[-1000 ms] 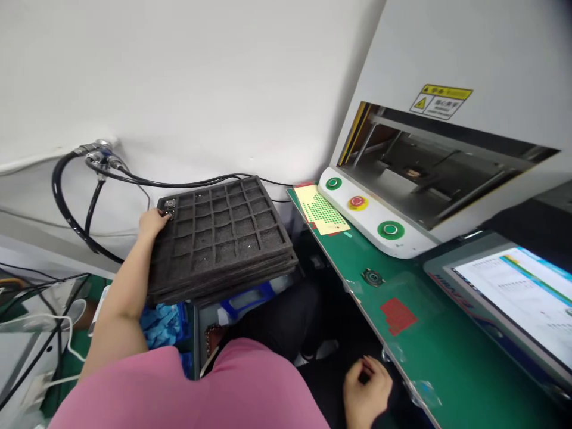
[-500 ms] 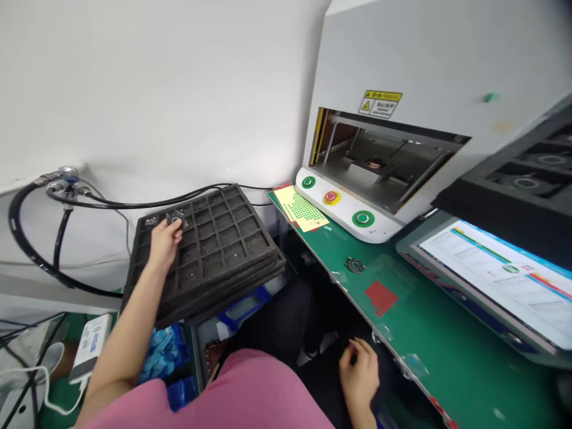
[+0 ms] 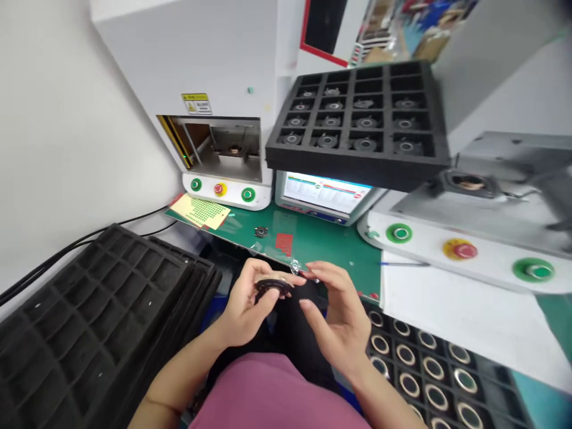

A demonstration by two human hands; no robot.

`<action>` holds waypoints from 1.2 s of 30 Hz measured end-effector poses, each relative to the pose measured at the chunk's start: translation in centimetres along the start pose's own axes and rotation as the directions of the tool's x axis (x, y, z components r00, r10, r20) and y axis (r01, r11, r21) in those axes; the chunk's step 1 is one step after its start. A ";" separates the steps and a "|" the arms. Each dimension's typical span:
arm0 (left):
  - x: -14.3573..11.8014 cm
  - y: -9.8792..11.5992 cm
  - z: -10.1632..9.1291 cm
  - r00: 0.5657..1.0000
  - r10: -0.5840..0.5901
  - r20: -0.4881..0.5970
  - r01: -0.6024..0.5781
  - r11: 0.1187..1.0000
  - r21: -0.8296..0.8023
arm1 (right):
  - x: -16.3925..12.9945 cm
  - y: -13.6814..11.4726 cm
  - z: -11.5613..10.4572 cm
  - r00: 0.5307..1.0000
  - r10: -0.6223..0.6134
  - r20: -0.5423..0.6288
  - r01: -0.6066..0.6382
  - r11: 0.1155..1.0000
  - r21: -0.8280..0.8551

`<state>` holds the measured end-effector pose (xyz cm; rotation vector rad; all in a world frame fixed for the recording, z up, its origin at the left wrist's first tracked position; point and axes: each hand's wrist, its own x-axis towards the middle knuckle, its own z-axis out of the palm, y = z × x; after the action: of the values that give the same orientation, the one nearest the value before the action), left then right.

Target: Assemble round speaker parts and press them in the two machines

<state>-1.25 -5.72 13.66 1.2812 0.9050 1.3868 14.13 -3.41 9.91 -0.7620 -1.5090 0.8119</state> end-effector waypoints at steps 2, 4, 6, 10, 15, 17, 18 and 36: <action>0.2 0.2 0.7 0.993 -0.069 0.099 0.066 0.997 0.040 | 0.1 -1.2 -0.8 1.000 0.004 0.008 -0.004 1.000 0.008; 0.1 0.3 1.2 0.976 -0.141 0.164 0.133 0.989 0.057 | 0.1 -1.8 -1.4 1.000 0.013 -0.021 -0.013 1.000 0.014; -0.1 0.3 1.3 0.960 -0.183 0.214 0.181 0.983 0.028 | 0.2 -2.2 -1.7 0.998 0.032 -0.063 -0.031 0.999 0.025; -0.2 0.1 1.0 0.938 -0.186 0.291 0.211 0.976 -0.057 | 0.9 -3.0 -2.1 0.991 0.095 -0.089 -0.090 0.994 0.060; 0.2 -0.1 0.9 0.953 -0.103 0.286 0.155 0.974 -0.168 | 1.0 -4.6 -2.6 0.956 0.157 -0.246 -0.122 0.981 0.154; 0.2 -0.1 1.1 0.980 -0.060 0.189 0.079 0.992 -0.096 | 0.8 -5.3 -2.7 0.938 0.255 -0.236 -0.193 0.947 0.256; 0.1 -0.1 1.1 0.990 -0.028 0.136 0.032 0.999 -0.030 | 0.8 -5.5 -2.8 0.928 0.319 -0.194 -0.249 0.916 0.313; 0.4 0.4 1.3 0.927 0.313 0.205 -0.368 0.860 0.353 | 0.7 -5.5 -2.9 0.801 0.561 0.210 -0.555 0.563 0.612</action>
<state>0.00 -5.58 14.34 1.8950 0.9119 1.4042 16.84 -5.60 15.07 -0.6967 -0.8301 1.7137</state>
